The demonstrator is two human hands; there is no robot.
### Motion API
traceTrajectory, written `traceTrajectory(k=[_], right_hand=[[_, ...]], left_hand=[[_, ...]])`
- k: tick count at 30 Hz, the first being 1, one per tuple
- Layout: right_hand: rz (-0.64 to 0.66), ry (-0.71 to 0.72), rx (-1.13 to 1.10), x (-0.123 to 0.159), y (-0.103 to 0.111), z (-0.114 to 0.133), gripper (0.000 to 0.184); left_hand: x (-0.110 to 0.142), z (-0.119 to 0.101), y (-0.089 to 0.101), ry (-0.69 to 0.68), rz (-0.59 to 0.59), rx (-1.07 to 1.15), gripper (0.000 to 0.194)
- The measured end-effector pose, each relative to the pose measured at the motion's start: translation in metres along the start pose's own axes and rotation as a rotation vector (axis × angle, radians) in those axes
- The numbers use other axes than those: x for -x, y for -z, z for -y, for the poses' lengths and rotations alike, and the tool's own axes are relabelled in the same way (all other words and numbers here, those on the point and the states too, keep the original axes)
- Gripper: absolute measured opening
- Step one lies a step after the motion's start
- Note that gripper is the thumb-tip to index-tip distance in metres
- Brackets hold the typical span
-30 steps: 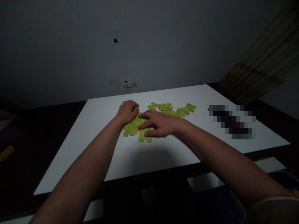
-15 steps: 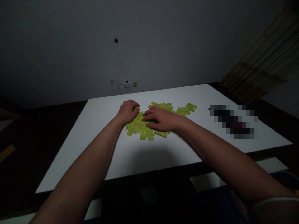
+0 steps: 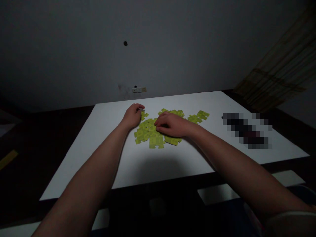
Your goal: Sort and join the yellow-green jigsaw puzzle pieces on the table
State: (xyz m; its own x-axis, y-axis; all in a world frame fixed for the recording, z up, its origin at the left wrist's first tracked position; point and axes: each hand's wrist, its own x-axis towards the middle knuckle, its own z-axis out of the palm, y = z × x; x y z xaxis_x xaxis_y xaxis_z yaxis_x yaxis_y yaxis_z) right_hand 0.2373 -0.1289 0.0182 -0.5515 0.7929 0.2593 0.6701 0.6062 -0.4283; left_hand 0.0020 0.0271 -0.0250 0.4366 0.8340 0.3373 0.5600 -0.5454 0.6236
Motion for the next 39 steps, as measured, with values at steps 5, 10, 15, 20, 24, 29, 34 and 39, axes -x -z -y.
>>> traceTrajectory(k=[5,10,15,20,24,29,34,39], right_hand=[[-0.015,-0.022,0.014,0.003,0.001,-0.008,0.018],[-0.053,-0.102,0.04,0.005,0.002,-0.012,0.026],[-0.04,-0.082,0.055,0.005,0.005,-0.01,0.022],[-0.016,-0.07,0.071,0.004,0.007,-0.009,0.02],[-0.03,-0.086,0.061,0.005,0.005,-0.012,0.019],[-0.048,-0.084,0.046,0.005,0.004,-0.014,0.02],[-0.044,-0.099,0.047,0.004,0.006,-0.012,0.021],[-0.069,-0.132,0.051,0.006,0.005,-0.014,0.025]], left_hand=[[0.003,0.003,0.009,0.066,-0.024,-0.103,0.035],[0.011,-0.002,0.008,0.016,0.096,-0.3,0.06],[0.008,0.008,0.006,-0.023,0.102,-0.285,0.045],[0.006,0.013,0.006,0.018,0.058,-0.196,0.039],[0.009,0.005,0.009,0.036,0.055,-0.118,0.047],[0.011,-0.01,0.011,-0.033,0.105,0.028,0.048],[0.013,-0.017,0.009,-0.105,0.089,0.086,0.048],[0.011,-0.017,0.005,-0.043,0.044,0.184,0.053]])
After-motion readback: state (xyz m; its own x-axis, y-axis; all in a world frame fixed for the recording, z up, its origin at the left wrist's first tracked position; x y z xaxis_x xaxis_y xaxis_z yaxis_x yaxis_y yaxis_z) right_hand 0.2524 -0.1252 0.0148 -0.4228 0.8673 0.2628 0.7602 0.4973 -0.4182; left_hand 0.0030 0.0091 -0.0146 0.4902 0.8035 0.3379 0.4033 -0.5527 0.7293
